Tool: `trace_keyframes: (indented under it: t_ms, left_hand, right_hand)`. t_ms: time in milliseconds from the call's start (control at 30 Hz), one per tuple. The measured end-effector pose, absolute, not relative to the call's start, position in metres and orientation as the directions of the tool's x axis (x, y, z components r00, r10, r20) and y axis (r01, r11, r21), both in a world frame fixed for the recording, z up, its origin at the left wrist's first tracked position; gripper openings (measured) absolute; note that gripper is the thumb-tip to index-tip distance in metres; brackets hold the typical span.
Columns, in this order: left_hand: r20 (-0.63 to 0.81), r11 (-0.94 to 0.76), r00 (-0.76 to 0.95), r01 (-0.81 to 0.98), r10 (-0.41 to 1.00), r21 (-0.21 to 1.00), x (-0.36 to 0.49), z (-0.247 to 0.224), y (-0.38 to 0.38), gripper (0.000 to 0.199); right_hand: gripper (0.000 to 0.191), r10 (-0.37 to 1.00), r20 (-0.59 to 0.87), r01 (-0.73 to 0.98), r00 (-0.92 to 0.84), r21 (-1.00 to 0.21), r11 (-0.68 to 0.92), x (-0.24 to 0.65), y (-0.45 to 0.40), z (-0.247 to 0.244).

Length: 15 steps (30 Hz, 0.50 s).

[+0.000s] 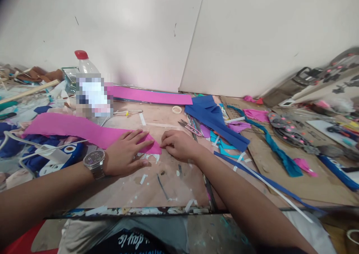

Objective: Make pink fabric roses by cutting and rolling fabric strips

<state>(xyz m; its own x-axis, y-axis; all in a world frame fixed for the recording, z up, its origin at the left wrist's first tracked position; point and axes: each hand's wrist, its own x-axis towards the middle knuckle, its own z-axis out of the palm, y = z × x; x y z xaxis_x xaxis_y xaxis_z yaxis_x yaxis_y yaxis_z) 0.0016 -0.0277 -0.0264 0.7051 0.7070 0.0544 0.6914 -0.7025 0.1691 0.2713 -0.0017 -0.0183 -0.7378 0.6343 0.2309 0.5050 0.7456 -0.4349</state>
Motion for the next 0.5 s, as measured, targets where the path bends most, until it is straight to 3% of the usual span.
trace_keyframes:
  t_ms: [233,500]
  left_hand:
    - [0.053,-0.703,0.706,0.69,0.706,0.172,0.0006,-0.0282,-0.0269,0.08]
    - [0.102,-0.721,0.716,0.671,0.691,0.175,-0.0003,-0.0355,-0.0247,0.077]
  right_hand:
    - [0.039,0.666,0.238,0.526,-0.707,-0.453,0.72,0.2699,-0.0066,-0.0135]
    - [0.025,0.668,0.246,0.539,-0.702,-0.43,0.724,0.2678,-0.0041,-0.0181]
